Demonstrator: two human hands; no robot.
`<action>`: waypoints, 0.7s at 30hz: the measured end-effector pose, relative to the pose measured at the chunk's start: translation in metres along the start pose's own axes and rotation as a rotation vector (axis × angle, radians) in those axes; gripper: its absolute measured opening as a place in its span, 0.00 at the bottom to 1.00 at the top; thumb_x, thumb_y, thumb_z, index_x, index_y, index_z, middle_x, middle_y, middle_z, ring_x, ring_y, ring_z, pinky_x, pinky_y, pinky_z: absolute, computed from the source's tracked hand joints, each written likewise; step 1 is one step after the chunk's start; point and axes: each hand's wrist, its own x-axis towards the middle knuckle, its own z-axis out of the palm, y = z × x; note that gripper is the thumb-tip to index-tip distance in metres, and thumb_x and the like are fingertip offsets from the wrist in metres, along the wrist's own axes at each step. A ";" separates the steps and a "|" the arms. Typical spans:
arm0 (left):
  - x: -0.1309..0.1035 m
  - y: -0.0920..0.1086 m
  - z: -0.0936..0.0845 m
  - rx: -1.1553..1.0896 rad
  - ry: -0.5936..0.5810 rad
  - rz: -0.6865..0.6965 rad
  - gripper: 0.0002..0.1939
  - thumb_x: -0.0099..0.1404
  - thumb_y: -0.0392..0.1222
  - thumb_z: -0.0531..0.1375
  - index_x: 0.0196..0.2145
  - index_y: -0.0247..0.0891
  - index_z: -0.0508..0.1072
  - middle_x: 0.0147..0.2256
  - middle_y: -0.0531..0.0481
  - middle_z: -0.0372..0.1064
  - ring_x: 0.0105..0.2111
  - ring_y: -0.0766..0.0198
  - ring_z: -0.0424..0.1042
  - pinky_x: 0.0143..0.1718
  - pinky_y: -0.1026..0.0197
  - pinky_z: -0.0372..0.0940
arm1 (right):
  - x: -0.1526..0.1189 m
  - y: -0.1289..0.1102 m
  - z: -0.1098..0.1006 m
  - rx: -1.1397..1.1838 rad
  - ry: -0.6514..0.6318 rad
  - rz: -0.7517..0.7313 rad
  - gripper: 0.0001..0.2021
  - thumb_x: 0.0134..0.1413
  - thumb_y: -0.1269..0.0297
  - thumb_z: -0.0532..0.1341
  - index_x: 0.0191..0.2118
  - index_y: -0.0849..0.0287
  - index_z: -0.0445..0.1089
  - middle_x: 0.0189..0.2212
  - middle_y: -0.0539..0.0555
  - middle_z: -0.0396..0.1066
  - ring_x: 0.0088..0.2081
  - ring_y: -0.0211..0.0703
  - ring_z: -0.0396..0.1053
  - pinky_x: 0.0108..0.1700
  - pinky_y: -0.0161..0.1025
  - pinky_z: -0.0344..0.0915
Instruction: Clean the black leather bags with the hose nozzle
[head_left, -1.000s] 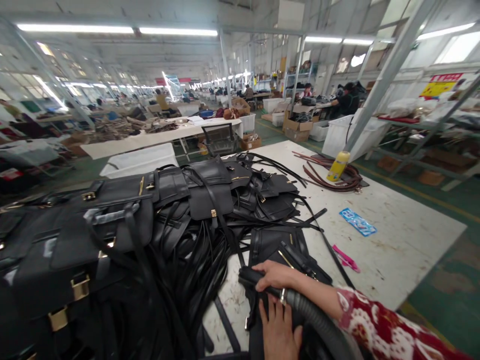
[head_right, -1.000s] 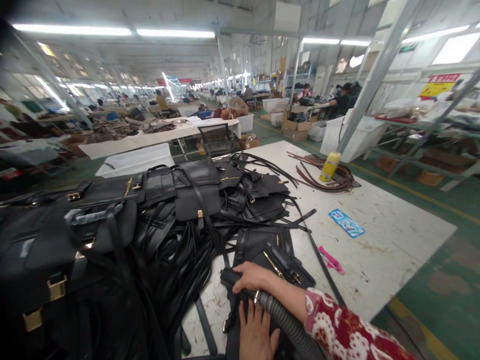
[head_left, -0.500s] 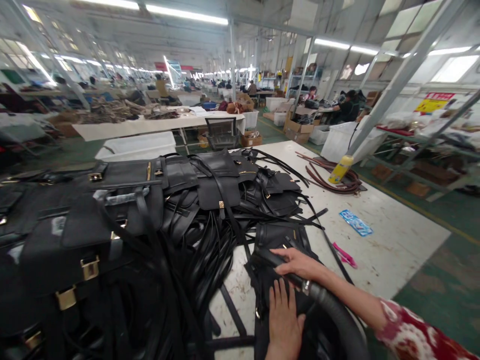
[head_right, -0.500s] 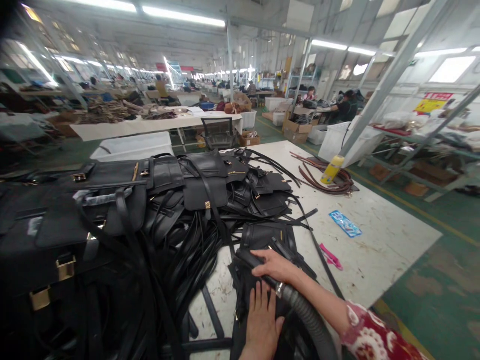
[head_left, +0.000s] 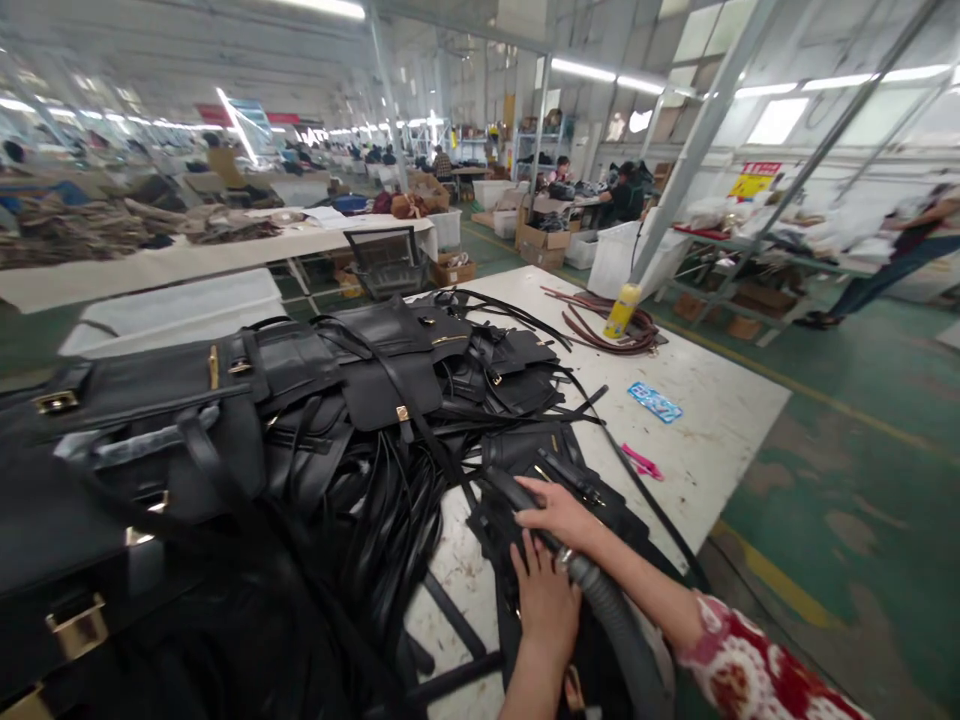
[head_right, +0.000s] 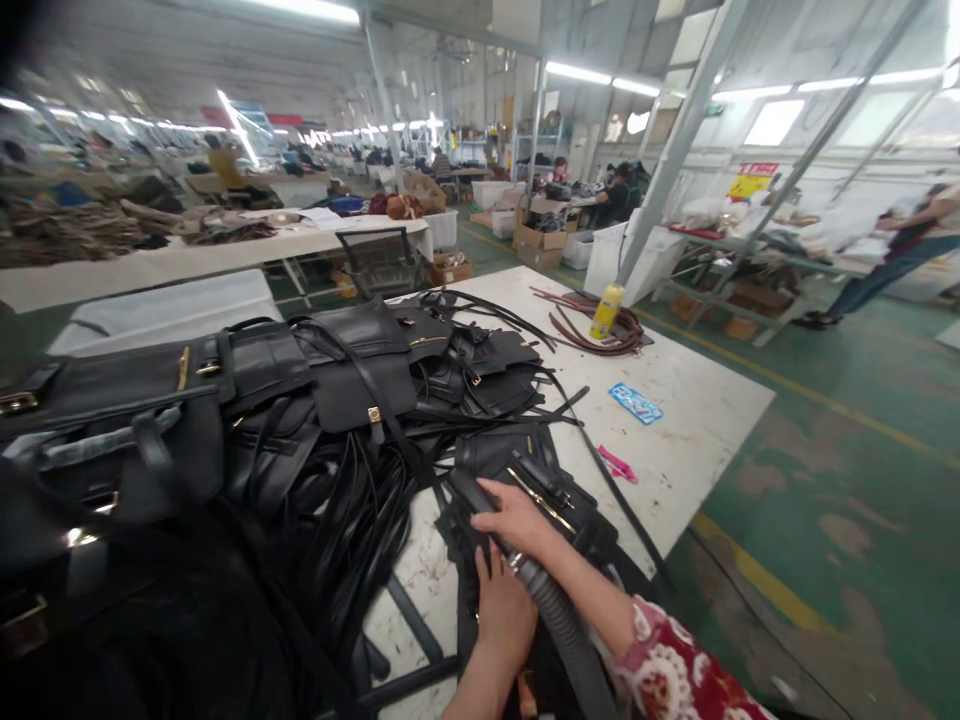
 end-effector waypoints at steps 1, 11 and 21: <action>0.001 -0.004 0.000 0.053 0.015 0.073 0.24 0.58 0.49 0.52 0.50 0.35 0.64 0.54 0.40 0.57 0.56 0.51 0.50 0.54 0.40 0.43 | -0.013 0.004 -0.021 0.028 0.025 -0.016 0.28 0.45 0.68 0.59 0.55 0.53 0.56 0.28 0.46 0.69 0.19 0.35 0.65 0.20 0.31 0.63; 0.054 -0.049 -0.006 0.337 -0.012 0.089 0.25 0.64 0.42 0.42 0.58 0.40 0.47 0.61 0.43 0.38 0.60 0.51 0.37 0.46 0.48 0.59 | -0.181 0.107 -0.144 0.157 0.498 0.104 0.34 0.46 0.61 0.59 0.59 0.58 0.46 0.22 0.46 0.64 0.16 0.37 0.65 0.14 0.32 0.63; 0.101 -0.060 -0.017 0.344 -0.264 0.067 0.26 0.64 0.48 0.42 0.59 0.41 0.44 0.62 0.46 0.30 0.60 0.53 0.32 0.49 0.45 0.54 | -0.177 0.138 -0.140 0.310 0.289 0.107 0.32 0.46 0.63 0.58 0.58 0.55 0.47 0.21 0.45 0.64 0.15 0.34 0.65 0.13 0.29 0.62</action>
